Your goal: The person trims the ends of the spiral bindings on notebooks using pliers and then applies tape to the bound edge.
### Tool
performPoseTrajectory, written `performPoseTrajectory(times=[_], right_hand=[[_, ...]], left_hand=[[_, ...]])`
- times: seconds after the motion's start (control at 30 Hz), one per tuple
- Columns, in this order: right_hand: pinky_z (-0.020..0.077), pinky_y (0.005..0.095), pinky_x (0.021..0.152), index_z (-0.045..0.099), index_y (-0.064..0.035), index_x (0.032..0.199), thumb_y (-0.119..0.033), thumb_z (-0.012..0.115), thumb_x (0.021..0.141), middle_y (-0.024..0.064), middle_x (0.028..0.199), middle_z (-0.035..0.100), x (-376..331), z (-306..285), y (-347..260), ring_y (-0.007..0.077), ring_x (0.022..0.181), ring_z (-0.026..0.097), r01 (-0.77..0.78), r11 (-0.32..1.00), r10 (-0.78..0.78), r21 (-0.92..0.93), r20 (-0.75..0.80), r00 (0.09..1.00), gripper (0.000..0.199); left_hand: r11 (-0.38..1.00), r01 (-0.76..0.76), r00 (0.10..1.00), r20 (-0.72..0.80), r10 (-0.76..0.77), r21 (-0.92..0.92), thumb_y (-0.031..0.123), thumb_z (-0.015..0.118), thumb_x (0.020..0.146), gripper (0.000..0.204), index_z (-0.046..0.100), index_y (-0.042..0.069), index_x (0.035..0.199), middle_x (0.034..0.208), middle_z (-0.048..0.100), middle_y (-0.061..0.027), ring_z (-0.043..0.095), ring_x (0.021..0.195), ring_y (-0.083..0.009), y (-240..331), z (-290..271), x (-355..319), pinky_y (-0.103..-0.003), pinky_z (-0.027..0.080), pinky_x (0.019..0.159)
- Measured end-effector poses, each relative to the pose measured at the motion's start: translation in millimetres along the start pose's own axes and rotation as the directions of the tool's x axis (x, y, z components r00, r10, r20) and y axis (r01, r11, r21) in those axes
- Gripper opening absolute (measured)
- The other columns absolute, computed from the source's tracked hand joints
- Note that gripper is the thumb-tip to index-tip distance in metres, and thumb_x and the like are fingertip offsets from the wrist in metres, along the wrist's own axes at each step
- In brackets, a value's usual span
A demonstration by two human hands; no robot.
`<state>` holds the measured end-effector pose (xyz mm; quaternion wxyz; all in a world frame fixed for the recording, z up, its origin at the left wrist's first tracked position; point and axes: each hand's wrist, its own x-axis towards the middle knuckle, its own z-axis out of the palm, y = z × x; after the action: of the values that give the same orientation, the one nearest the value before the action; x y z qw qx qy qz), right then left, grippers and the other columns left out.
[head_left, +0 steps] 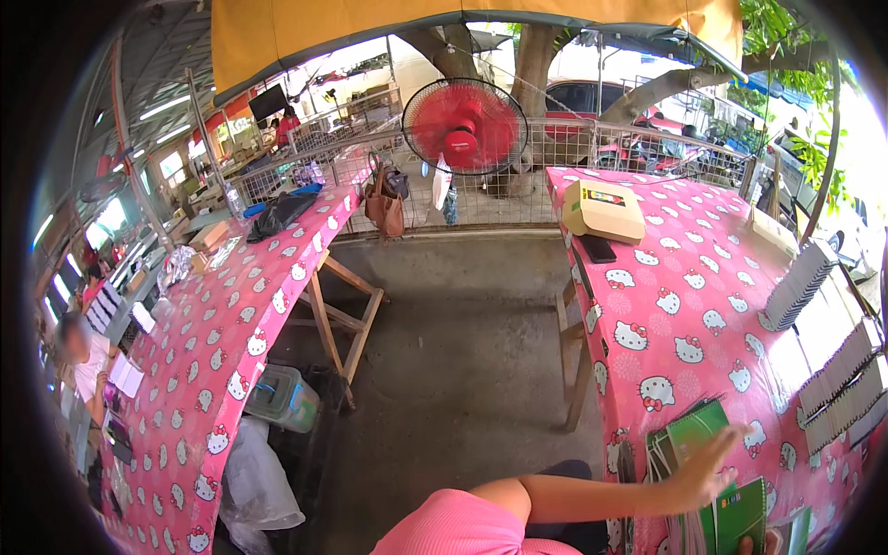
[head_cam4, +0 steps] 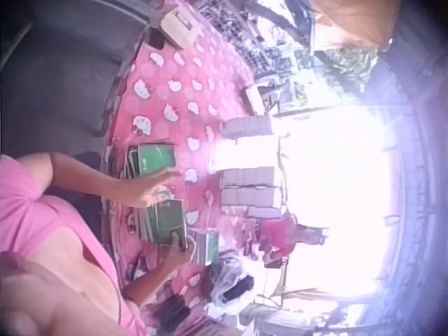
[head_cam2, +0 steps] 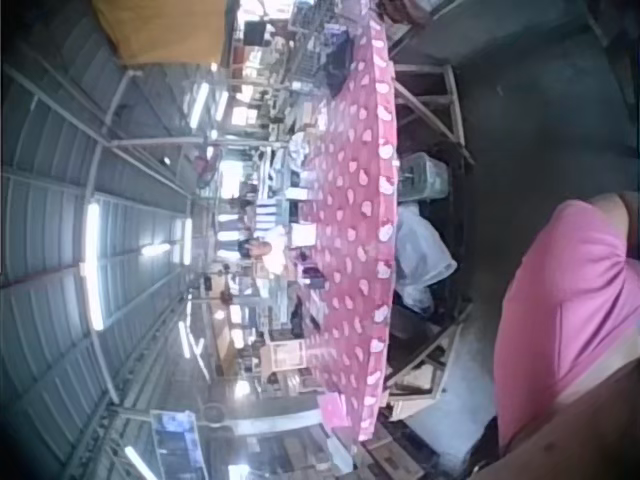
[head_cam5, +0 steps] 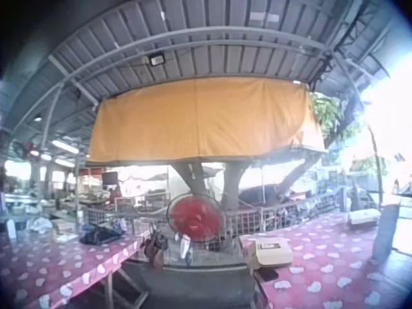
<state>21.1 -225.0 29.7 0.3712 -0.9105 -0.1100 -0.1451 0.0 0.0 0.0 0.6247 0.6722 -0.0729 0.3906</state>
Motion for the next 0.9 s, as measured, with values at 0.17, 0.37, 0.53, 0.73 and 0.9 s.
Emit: performPoseTrajectory(times=[0.17, 0.37, 0.53, 0.73, 0.9], right_hand=[[0.0503, 0.0406, 0.073, 0.065, 0.0012, 0.098, -0.02, 0.075, 0.079, 0.0156, 0.09, 0.065, -29.6, 10.7, -35.5, 0.0291, 0.08, 0.061, 0.174, 0.965, -0.139, 0.195, -0.181, 0.974, 0.03], [0.0507, 0.0396, 0.076, 0.065, 0.0016, 0.093, -0.021, 0.075, 0.081, 0.0163, 0.094, 0.061, -36.6, 39.5, -17.3, 0.0321, 0.081, 0.058, 0.007, 0.887, 0.05, 0.461, -0.111, 0.993, 0.028], [0.0512, 0.0378, 0.076, 0.068, 0.002, 0.089, -0.023, 0.074, 0.083, 0.015, 0.09, 0.064, -30.6, 36.8, -18.8, 0.0282, 0.08, 0.059, 0.109, 0.914, -0.057, 0.39, -0.144, 0.988, 0.027], [0.0512, 0.0375, 0.076, 0.068, 0.002, 0.089, -0.024, 0.074, 0.083, 0.0147, 0.089, 0.065, -27.4, 31.0, -16.7, 0.0277, 0.08, 0.06, 0.13, 0.941, -0.09, 0.313, -0.14, 0.986, 0.027], [0.0512, 0.0373, 0.076, 0.068, 0.0019, 0.09, -0.024, 0.073, 0.083, 0.0145, 0.089, 0.065, -25.0, 23.2, -9.7, 0.0273, 0.08, 0.06, 0.117, 0.958, -0.083, 0.263, -0.137, 0.987, 0.027]], left_hand=[[0.982, -0.099, 0.978, 0.196, 0.066, 0.162, 0.007, 0.07, 0.076, 0.054, 0.05, 0.012, 0.126, 0.115, 0.049, -0.0124, 0.046, 0.116, -0.0301, 22.6, 31.2, -31.4, -0.054, 0.032, 0.101], [0.975, -0.146, 0.966, 0.236, 0.104, 0.166, 0.014, 0.073, 0.076, 0.042, 0.053, 0.011, 0.113, 0.11, 0.043, -0.0151, 0.048, 0.102, -0.035, -2.2, 27.4, -29.2, -0.046, 0.039, 0.092], [0.874, -0.245, 0.966, 0.184, 0.182, 0.421, 0.022, 0.076, 0.073, 0.047, 0.056, 0.014, 0.114, 0.122, 0.04, -0.0199, 0.047, 0.109, -0.0377, 42.4, 23.8, -18.9, -0.066, 0.029, 0.096], [0.742, -0.416, 0.903, 0.337, 0.268, 0.526, 0.027, 0.06, 0.075, 0.009, 0.061, 0.019, 0.072, 0.086, 0.061, 0.0069, 0.056, 0.095, -0.0211, 34.0, 50.0, -11.7, -0.073, 0.029, 0.088], [0.75, -0.437, 0.867, 0.454, 0.205, 0.496, 0.026, 0.061, 0.071, 0.005, 0.061, 0.022, 0.069, 0.079, 0.06, 0.0073, 0.056, 0.085, -0.0209, 26.7, 47.9, -4.7, -0.061, 0.034, 0.075]])
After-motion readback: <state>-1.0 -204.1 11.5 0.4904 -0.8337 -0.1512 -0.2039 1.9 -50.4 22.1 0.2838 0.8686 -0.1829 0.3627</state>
